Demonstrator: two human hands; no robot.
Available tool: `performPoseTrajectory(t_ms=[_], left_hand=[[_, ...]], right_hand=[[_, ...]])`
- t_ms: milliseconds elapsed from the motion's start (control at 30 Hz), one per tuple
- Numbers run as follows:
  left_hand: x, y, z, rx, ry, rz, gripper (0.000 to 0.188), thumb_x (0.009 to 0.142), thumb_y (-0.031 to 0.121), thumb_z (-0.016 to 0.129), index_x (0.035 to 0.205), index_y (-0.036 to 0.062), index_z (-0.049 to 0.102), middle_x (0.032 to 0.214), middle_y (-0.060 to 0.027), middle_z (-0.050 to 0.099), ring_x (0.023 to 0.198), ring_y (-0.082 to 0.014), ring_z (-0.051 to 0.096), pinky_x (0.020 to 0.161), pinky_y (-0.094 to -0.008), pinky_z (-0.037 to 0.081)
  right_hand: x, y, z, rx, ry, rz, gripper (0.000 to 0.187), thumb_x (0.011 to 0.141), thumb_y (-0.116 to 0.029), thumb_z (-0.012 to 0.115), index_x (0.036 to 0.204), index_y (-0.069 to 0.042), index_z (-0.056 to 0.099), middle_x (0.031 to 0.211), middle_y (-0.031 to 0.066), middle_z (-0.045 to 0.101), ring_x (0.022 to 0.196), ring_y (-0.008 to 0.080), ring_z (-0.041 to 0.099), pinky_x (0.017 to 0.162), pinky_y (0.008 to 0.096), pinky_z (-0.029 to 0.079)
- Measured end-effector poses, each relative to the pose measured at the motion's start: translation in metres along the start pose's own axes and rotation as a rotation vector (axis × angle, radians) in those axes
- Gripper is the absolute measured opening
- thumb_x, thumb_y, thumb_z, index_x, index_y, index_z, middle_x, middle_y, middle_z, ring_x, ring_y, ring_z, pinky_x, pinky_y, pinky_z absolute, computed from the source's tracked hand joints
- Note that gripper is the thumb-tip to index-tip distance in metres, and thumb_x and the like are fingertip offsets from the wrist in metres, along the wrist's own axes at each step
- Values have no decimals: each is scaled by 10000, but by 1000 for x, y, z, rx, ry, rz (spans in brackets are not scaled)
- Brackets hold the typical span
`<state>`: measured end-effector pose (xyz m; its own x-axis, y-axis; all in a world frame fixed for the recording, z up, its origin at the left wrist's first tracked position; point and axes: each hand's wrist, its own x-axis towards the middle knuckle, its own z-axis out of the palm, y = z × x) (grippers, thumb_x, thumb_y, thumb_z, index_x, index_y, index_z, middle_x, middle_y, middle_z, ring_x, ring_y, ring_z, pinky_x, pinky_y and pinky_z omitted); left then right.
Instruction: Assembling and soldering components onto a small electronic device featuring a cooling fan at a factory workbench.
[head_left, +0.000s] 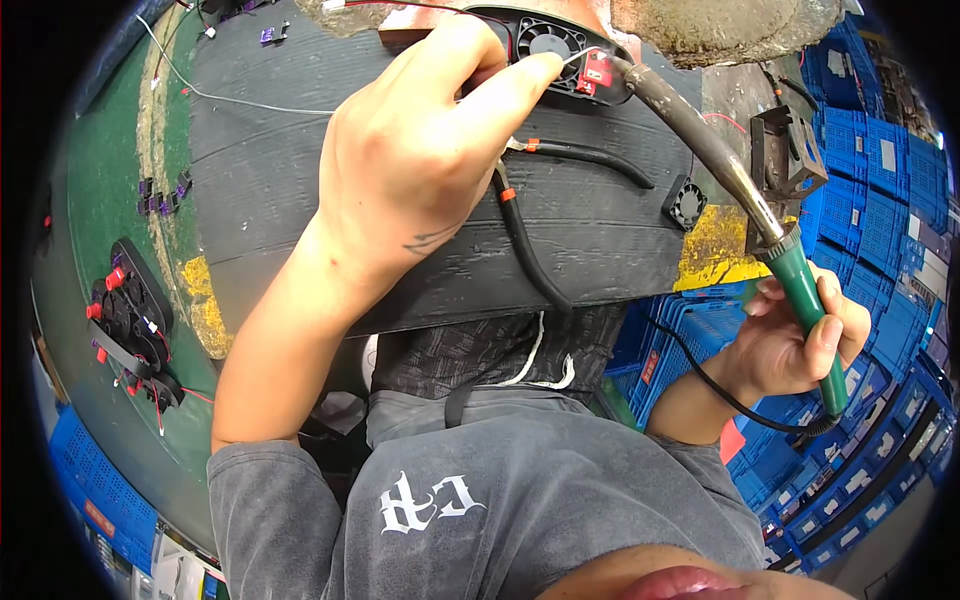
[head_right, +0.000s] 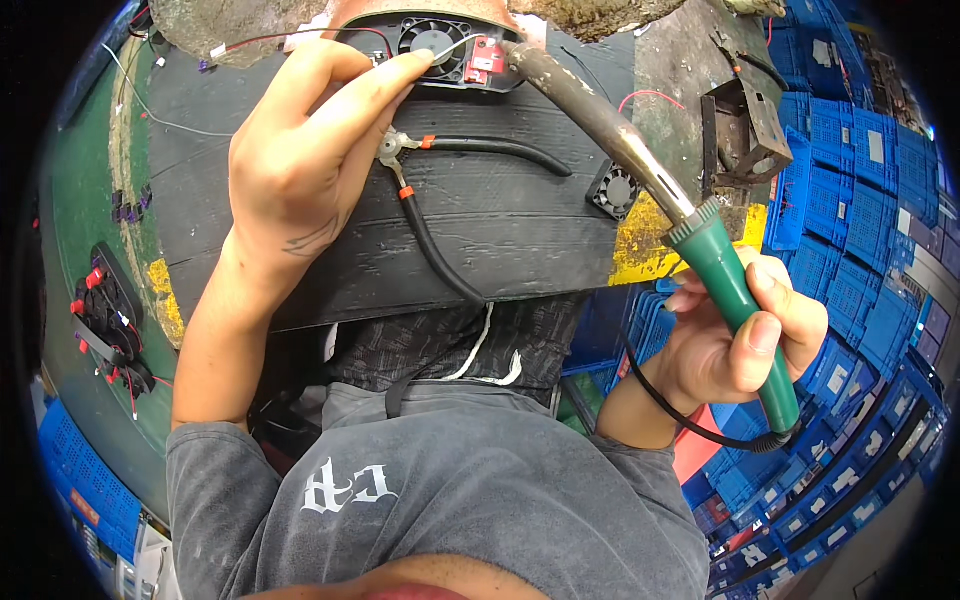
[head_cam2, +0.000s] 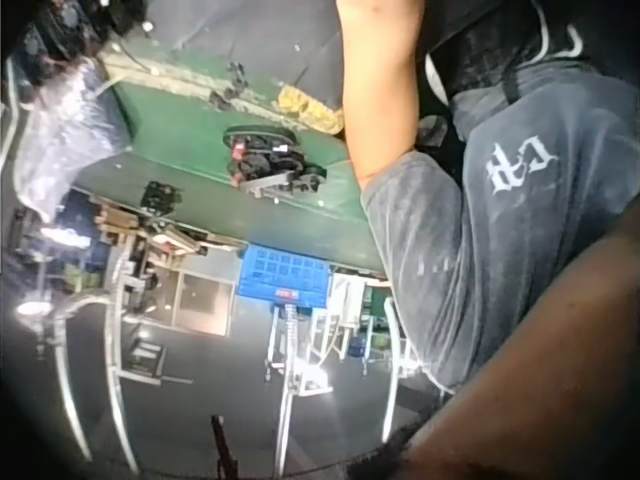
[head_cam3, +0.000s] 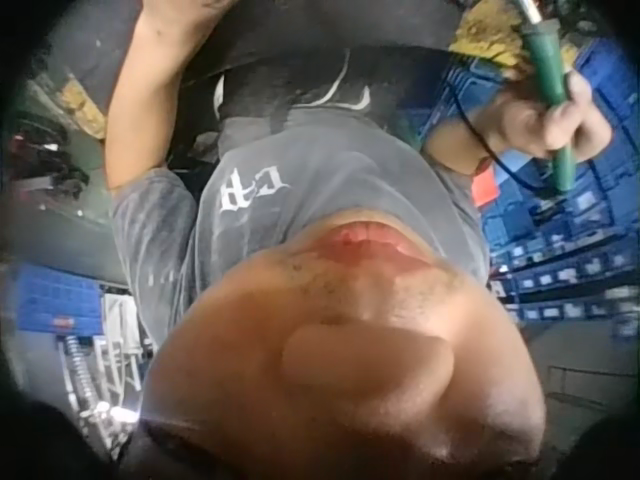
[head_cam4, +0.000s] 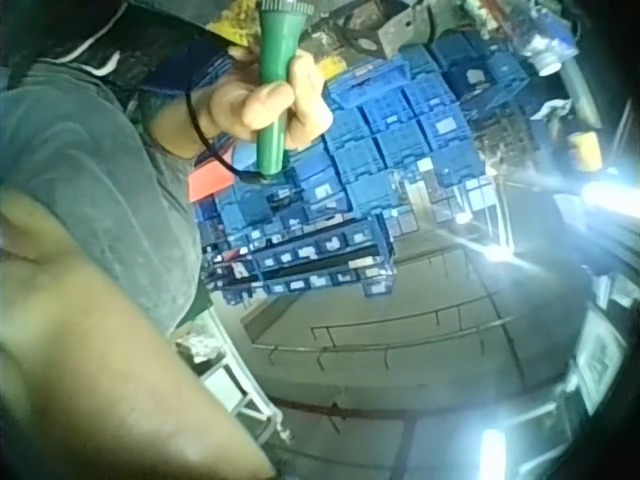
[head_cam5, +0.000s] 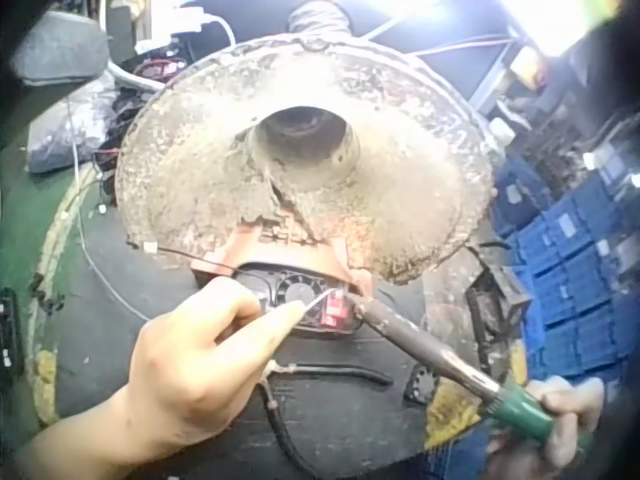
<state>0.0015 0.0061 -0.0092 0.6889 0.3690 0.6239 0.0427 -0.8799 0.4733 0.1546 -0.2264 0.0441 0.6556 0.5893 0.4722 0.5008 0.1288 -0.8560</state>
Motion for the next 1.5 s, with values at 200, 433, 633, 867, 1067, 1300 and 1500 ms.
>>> performPoseTrajectory(t_ms=[200, 433, 633, 867, 1067, 1300, 1500], left_hand=[[0, 2, -1, 6, -6, -17, 290, 714, -25, 684, 993, 58, 686, 764, -54, 525, 618, -160, 525, 551, -268, 435], [-1, 2, -2, 14, -12, -16, 299, 707, -31, 682, 993, 59, 685, 766, -52, 529, 620, -163, 531, 554, -269, 439], [-2, 2, -1, -8, -12, -26, 304, 707, -37, 677, 994, 63, 686, 775, -52, 534, 637, -166, 551, 572, -266, 456], [-4, 1, 0, 13, -8, 9, 355, 680, -61, 665, 1010, 67, 682, 810, -51, 520, 638, -159, 549, 561, -266, 453], [-5, 1, 2, 11, -24, 15, 392, 657, -83, 643, 1022, 59, 678, 820, -52, 510, 638, -152, 542, 547, -258, 448], [-4, -2, 3, 10, 34, 90, 362, 654, -78, 621, 986, 47, 689, 812, -54, 520, 649, -155, 549, 556, -250, 454], [-4, -1, 3, 28, -2, 56, 338, 665, -57, 617, 978, 50, 689, 812, -46, 517, 645, -151, 540, 557, -250, 451]], right_hand=[[0, -3, 1, -26, 12, -7, 209, 881, -244, 507, 943, -45, 520, 851, 210, 581, 554, 233, 579, 337, 235, 421], [2, -6, 0, -38, -11, -24, 219, 880, -238, 508, 937, -27, 515, 837, 215, 581, 530, 223, 569, 361, 236, 432], [2, -6, 5, -12, -31, -33, 218, 881, -235, 505, 932, -23, 518, 809, 235, 586, 509, 212, 558, 365, 231, 431], [3, -7, 4, -17, -42, -48, 214, 881, -223, 498, 946, -21, 519, 817, 239, 589, 516, 220, 565, 364, 234, 436], [2, -10, 3, -14, -30, -36, 221, 878, -229, 501, 938, -17, 522, 845, 238, 594, 531, 220, 577, 365, 230, 440], [4, -11, 4, -16, 4, -34, 213, 875, -224, 500, 921, -18, 527, 879, 229, 594, 545, 222, 586, 367, 228, 444], [5, -11, 5, 0, -39, -24, 196, 872, -209, 494, 919, -21, 527, 904, 207, 594, 566, 234, 592, 379, 235, 457]])
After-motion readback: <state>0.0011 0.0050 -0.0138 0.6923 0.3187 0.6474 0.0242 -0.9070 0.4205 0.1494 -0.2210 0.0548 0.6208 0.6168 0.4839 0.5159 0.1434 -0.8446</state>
